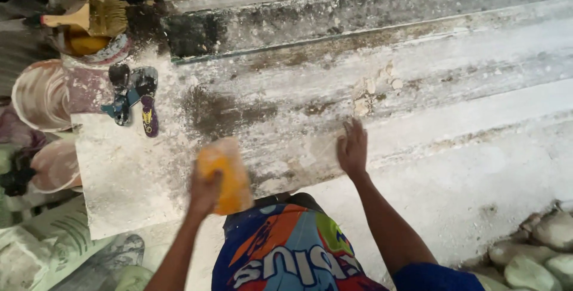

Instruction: The person scrubs a long, dirty metal sheet with a yellow sponge to remove dust and debris. They then place a green corrugated metal sheet on the surface and use a brush to apply a green substance along its length.

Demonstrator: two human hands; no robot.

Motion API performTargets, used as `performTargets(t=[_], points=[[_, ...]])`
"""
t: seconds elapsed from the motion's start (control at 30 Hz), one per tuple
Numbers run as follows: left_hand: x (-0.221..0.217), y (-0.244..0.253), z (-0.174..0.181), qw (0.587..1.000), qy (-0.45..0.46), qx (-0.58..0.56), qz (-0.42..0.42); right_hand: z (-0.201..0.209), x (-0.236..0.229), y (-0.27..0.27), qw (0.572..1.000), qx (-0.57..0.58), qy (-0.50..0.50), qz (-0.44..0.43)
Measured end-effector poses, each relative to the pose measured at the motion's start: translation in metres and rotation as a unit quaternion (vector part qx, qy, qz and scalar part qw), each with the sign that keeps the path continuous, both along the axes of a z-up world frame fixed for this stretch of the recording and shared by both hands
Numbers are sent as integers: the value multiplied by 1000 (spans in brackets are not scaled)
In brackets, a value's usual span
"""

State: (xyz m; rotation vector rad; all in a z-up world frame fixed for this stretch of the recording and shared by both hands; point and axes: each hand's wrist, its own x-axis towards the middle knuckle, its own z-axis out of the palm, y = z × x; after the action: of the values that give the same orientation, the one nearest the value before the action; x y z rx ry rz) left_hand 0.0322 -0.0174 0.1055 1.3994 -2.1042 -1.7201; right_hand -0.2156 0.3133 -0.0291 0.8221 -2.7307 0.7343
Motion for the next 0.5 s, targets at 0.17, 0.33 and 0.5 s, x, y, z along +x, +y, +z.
performTargets(t=[0.17, 0.33, 0.5], points=[[-101, 106, -47, 994, 5, 1, -111, 35, 63, -27, 982, -131, -139, -15], [-197, 187, -120, 973, 57, -83, -208, 56, 97, 8, 965, -177, -164, -103], [-185, 130, -26, 913, 72, -78, -394, 24, 136, 101, 886, -266, -98, -366]])
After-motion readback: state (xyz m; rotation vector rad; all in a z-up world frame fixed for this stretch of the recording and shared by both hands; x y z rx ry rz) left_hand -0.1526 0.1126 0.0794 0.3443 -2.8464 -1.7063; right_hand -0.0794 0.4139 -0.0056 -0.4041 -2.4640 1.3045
